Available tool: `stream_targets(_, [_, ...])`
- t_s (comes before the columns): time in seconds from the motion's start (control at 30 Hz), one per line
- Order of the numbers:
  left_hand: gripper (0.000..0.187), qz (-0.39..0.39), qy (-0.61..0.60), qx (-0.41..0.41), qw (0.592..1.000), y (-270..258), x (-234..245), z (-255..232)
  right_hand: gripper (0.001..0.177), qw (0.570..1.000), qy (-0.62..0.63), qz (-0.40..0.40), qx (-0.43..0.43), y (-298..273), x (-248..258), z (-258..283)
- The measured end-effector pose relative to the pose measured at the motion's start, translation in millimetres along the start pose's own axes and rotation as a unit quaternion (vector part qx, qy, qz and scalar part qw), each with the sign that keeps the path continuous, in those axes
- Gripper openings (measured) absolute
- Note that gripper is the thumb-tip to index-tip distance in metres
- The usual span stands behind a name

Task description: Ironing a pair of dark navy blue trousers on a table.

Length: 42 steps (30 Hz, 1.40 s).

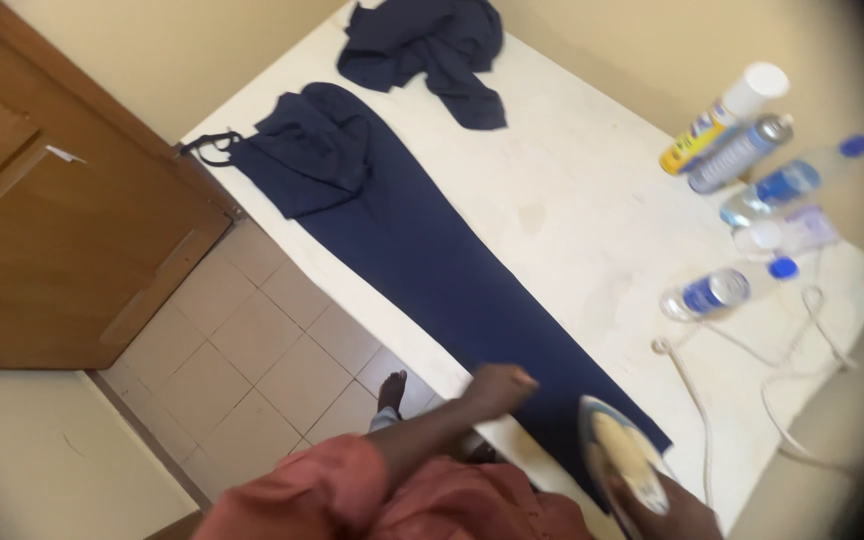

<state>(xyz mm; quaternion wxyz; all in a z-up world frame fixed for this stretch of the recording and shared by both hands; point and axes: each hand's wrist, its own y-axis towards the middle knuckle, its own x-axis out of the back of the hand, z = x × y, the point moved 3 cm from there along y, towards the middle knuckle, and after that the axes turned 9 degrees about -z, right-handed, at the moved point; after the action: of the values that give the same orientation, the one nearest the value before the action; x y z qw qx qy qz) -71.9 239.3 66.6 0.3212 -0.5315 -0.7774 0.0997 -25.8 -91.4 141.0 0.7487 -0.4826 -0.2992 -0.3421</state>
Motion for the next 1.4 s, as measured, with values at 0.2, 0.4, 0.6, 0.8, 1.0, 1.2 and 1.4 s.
stream_targets(0.2, [0.032,-0.280,-0.050,0.117,0.952,15,234,70,0.057,0.993,-0.083,0.062,0.058,79,-31,277])
stream_targets(0.4, [0.056,-0.395,0.102,-0.191,0.893,107,310,120,0.065,0.989,-0.102,0.071,0.080,124,-95,414])
stream_targets(0.6, [0.072,-0.252,0.290,-0.369,0.846,147,296,133,0.068,0.987,-0.128,0.049,0.081,151,-131,446])
stream_targets(0.8, [0.077,-0.240,0.316,-0.401,0.826,135,298,138,0.069,0.988,-0.117,0.099,-0.023,151,-132,444])
stream_targets(1.0, [0.084,-0.240,0.310,-0.409,0.824,136,299,133,0.065,0.994,-0.079,0.070,-0.036,146,-135,415])
stream_targets(1.2, [0.086,-0.231,0.305,-0.408,0.829,133,302,130,0.068,0.987,-0.107,0.075,-0.093,128,-127,382])
stream_targets(1.4, [0.085,-0.232,0.328,-0.398,0.825,145,293,142,0.074,0.991,-0.090,0.056,-0.087,123,-129,329])
